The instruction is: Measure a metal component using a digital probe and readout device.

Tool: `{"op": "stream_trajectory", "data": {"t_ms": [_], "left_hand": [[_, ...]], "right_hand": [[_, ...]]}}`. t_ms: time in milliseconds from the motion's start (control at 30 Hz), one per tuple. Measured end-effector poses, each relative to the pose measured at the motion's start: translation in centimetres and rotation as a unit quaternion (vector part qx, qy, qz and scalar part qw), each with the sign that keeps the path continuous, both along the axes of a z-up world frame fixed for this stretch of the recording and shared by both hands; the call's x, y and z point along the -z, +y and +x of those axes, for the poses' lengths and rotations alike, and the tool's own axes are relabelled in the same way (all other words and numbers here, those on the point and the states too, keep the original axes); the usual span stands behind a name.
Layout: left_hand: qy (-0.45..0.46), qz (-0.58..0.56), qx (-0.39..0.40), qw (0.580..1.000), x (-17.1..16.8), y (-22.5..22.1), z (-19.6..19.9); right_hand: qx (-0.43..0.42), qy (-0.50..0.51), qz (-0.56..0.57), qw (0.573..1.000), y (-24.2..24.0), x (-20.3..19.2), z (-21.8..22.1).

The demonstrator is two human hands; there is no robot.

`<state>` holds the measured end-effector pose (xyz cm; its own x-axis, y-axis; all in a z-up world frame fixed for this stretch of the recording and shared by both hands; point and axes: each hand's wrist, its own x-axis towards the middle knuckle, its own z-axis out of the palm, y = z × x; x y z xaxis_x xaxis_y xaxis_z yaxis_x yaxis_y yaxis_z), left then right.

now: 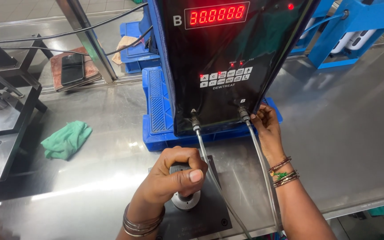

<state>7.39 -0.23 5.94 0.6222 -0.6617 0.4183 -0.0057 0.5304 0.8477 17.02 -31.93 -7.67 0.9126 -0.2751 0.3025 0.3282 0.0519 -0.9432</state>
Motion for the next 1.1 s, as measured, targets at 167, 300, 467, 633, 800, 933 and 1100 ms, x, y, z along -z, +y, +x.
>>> {"op": "stream_trajectory", "data": {"t_ms": [167, 300, 467, 633, 800, 933, 1100], "left_hand": [[-0.004, -0.012, 0.018, 1.0, 0.0, 0.0, 0.1], [-0.002, -0.021, 0.02, 1.0, 0.2, -0.1, 0.1], [0.006, -0.024, 0.023, 0.999, 0.4, 0.0, 0.2], [0.026, -0.043, 0.074, 0.996, 0.4, 0.1, 0.6], [0.059, -0.074, 0.19, 0.977, 0.7, -0.3, 2.3], [0.078, -0.097, 0.242, 0.962, 1.0, -0.2, 2.4], [0.016, -0.034, 0.06, 0.997, -0.7, 0.2, -0.2]], "right_hand": [[-0.007, -0.01, 0.007, 1.0, -0.3, 0.5, 0.3], [-0.01, -0.013, 0.003, 1.0, -0.3, 0.5, 0.2], [-0.014, -0.016, 0.002, 1.0, -0.3, 0.5, 0.1], [-0.009, -0.011, -0.002, 1.0, -0.2, 0.2, 0.0], [-0.004, -0.003, -0.007, 1.0, -0.3, 0.3, 0.1], [0.004, 0.006, -0.006, 1.0, -0.2, 0.1, 0.0], [-0.004, -0.017, 0.002, 1.0, -0.4, 0.8, 0.3]]}}
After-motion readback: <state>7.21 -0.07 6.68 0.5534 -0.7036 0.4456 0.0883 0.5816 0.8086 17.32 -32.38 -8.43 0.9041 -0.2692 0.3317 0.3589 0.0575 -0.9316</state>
